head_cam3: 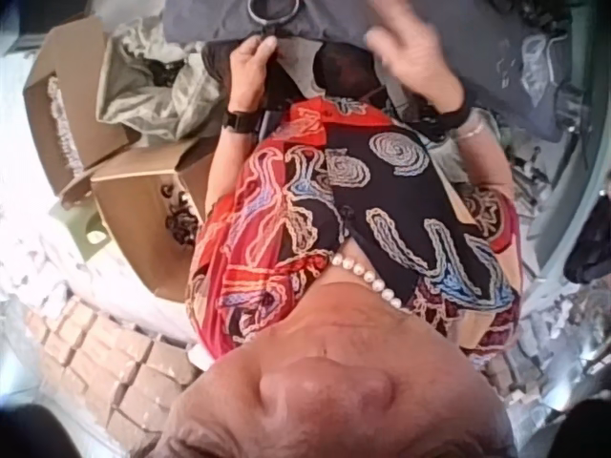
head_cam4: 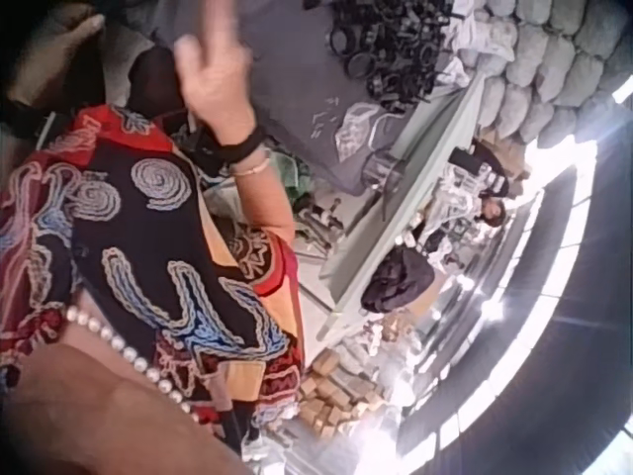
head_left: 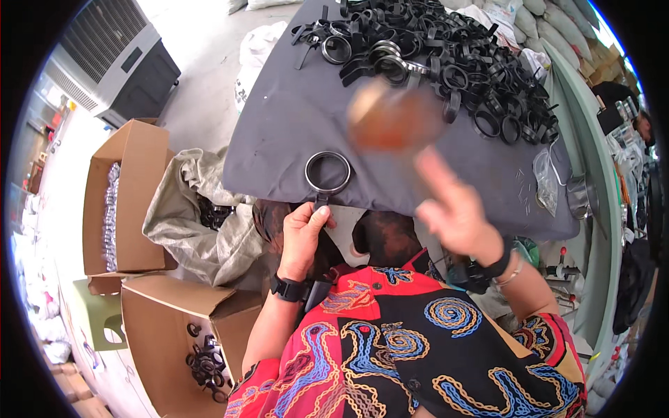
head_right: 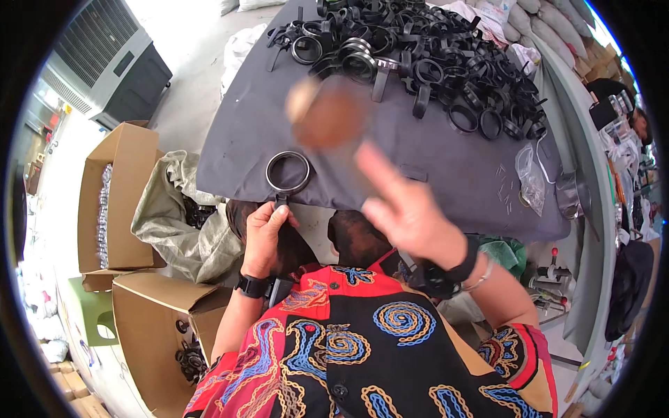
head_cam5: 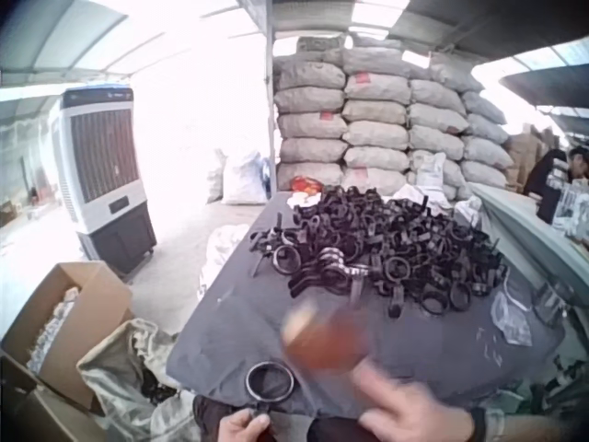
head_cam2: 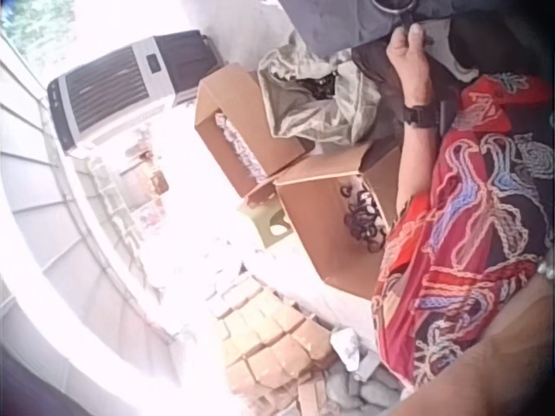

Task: Using a mallet to assemble or secure circular plastic components on a workbench.

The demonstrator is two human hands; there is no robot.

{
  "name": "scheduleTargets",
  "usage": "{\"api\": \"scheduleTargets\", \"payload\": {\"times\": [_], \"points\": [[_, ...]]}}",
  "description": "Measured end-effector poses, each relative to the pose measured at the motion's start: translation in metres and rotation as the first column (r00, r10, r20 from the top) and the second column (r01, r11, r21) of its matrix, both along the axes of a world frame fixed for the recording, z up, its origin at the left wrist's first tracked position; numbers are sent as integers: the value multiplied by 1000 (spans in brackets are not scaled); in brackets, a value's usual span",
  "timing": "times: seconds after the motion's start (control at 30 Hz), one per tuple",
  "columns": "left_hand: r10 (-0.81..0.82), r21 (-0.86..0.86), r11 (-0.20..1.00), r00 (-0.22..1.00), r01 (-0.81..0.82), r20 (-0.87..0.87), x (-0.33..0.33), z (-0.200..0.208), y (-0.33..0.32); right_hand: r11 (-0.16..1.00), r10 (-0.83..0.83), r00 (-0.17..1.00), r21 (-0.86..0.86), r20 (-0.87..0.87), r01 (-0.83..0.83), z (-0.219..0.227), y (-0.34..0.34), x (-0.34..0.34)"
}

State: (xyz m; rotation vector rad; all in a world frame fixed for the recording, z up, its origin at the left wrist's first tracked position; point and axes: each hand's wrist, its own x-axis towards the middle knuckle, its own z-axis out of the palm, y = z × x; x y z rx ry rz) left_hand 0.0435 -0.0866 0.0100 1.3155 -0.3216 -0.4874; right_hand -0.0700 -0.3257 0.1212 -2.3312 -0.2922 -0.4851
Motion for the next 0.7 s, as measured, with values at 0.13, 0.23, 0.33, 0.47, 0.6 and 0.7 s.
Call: {"api": "scheduleTargets", "payload": {"times": [0.13,0.23,0.33,0.47,0.6,0.7], "points": [[22,94,995,1000,-20,-21,6,-8,-4,986,165,954,44,-250,-159,-12,8,3],[8,13,1000,999,-8,-38,-6,-2,4,981,184,955,101,-230,-165,3,15,-5],[-2,18,1000,1000,2,-11,2,6,-1,981,184,977,-41,-112,-189,-8,17,9],[37,28,999,999,-37,-25,-1,-7,-5,971,221,882,5,-417,-241,13,25,31],[42,13,999,998,-41,-41,-6,-3,1,967,255,961,-3,108,-256,42,54,47],[39,27,999,999,-39,4,0,-4,-4,935,156,945,-265,-287,-235,4,49,55]]}}
